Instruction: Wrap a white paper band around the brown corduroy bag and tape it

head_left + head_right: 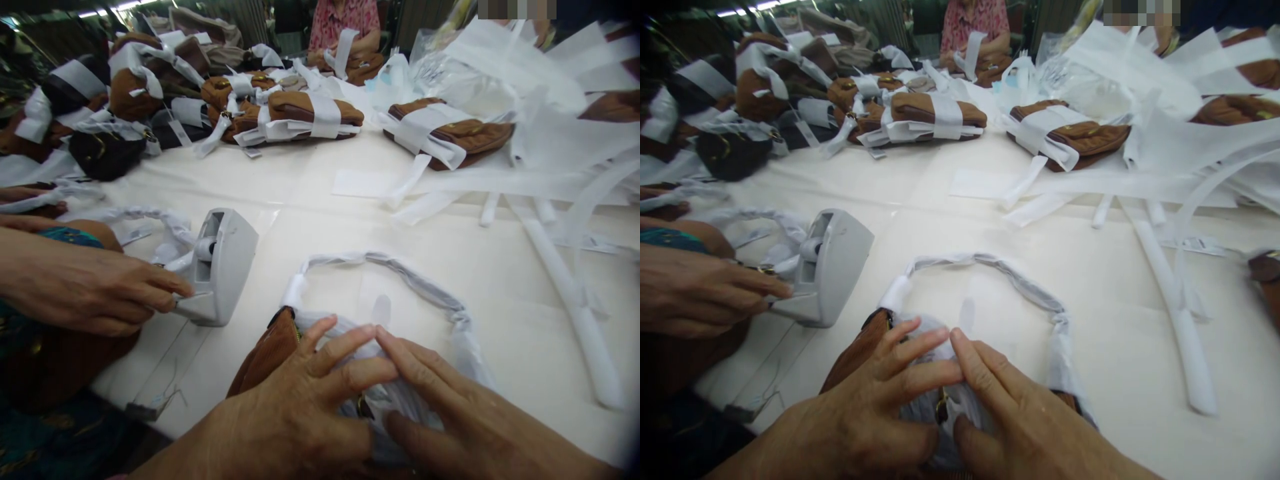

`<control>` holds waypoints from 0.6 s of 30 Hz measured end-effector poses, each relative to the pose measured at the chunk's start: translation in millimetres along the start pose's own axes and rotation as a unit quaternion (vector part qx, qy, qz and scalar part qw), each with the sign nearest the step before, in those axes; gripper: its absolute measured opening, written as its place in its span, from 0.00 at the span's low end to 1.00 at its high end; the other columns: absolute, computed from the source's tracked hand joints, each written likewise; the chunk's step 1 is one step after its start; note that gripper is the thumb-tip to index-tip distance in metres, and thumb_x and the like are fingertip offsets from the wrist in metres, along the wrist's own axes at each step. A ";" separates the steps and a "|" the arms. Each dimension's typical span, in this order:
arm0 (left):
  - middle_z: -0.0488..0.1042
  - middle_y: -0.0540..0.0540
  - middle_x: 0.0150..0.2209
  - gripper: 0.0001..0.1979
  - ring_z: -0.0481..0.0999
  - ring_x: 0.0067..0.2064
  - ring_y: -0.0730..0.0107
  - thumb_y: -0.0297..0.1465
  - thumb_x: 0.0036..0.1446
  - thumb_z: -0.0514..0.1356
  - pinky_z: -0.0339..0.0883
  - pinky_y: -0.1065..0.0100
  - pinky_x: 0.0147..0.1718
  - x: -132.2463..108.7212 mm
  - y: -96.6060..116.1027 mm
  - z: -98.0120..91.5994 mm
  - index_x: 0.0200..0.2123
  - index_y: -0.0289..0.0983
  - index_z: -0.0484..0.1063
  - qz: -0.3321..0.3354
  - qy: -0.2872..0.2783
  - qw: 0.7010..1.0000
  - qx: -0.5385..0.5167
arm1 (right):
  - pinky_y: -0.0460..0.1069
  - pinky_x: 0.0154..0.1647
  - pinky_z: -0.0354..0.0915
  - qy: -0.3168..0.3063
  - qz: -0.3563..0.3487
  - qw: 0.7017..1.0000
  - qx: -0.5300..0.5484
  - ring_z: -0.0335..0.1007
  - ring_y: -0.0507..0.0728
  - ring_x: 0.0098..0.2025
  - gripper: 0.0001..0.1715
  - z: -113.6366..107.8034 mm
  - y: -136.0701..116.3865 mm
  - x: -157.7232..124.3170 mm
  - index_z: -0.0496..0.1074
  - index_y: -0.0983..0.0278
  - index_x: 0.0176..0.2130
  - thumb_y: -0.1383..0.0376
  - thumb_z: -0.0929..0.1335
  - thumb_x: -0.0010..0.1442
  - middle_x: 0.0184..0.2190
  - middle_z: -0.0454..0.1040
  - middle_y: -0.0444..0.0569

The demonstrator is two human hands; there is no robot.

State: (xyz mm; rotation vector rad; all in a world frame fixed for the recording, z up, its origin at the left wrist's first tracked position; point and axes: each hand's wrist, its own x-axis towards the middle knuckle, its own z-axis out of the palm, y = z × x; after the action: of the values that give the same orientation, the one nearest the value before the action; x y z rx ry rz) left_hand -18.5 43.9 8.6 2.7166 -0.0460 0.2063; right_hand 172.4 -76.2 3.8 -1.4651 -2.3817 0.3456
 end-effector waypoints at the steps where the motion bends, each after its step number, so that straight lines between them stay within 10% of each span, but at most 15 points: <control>1: 0.56 0.51 0.58 0.05 0.48 0.61 0.53 0.32 0.59 0.54 0.43 0.44 0.57 -1.2 -1.1 1.5 0.34 0.44 0.70 -0.001 0.001 1.000 -0.003 | 0.55 0.54 0.60 0.007 -0.005 1.000 0.006 0.49 0.65 0.60 0.09 -0.4 1.8 -0.1 0.73 0.63 0.38 0.68 0.66 0.54 0.60 0.52 0.59; 4: 0.51 0.51 0.60 0.05 0.41 0.63 0.48 0.31 0.58 0.55 0.41 0.40 0.56 -3.7 -4.9 5.6 0.33 0.43 0.71 -0.001 -0.007 1.000 -0.016 | 0.52 0.56 0.57 -0.006 0.003 0.999 0.039 0.51 0.63 0.59 0.13 -1.3 6.2 -1.1 0.73 0.63 0.41 0.71 0.64 0.56 0.60 0.52 0.56; 8: 0.56 0.47 0.58 0.05 0.57 0.57 0.57 0.32 0.58 0.55 0.52 0.51 0.55 1.1 -9.7 5.6 0.33 0.40 0.71 -0.009 -0.026 0.998 -0.048 | 0.50 0.56 0.56 -0.065 0.040 0.986 0.152 0.51 0.60 0.60 0.20 1.5 10.5 -9.9 0.69 0.56 0.48 0.71 0.65 0.55 0.63 0.44 0.47; 12: 0.59 0.45 0.55 0.08 0.64 0.51 0.65 0.33 0.57 0.56 0.59 0.62 0.47 11.5 -16.7 5.3 0.28 0.36 0.69 0.025 -0.087 0.993 -0.080 | 0.49 0.57 0.55 -0.066 0.061 0.974 0.207 0.46 0.57 0.61 0.43 12.8 17.6 -25.4 0.46 0.56 0.61 0.76 0.64 0.52 0.64 0.38 0.51; 15: 0.61 0.45 0.55 0.08 0.63 0.52 0.62 0.34 0.56 0.57 0.57 0.58 0.48 17.0 -21.5 7.7 0.28 0.37 0.68 0.039 -0.120 0.989 -0.073 | 0.53 0.56 0.57 -0.041 0.137 0.965 0.221 0.53 0.59 0.59 0.47 20.0 21.9 -27.8 0.40 0.64 0.62 0.74 0.65 0.48 0.59 0.54 0.59; 18: 0.61 0.46 0.55 0.08 0.64 0.52 0.62 0.35 0.56 0.56 0.56 0.58 0.48 18.9 -23.1 10.0 0.29 0.37 0.68 0.052 -0.119 0.989 -0.072 | 0.50 0.41 0.67 -0.174 0.271 0.917 0.234 0.70 0.59 0.41 0.34 20.7 23.2 -17.5 0.61 0.66 0.50 0.71 0.68 0.41 0.40 0.72 0.53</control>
State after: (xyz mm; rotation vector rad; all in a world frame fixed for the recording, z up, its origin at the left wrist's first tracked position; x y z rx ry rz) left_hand 2.9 60.9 -6.9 2.5818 -0.2604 -0.0896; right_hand 190.6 -82.3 -26.3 -1.8970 -1.8623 1.3065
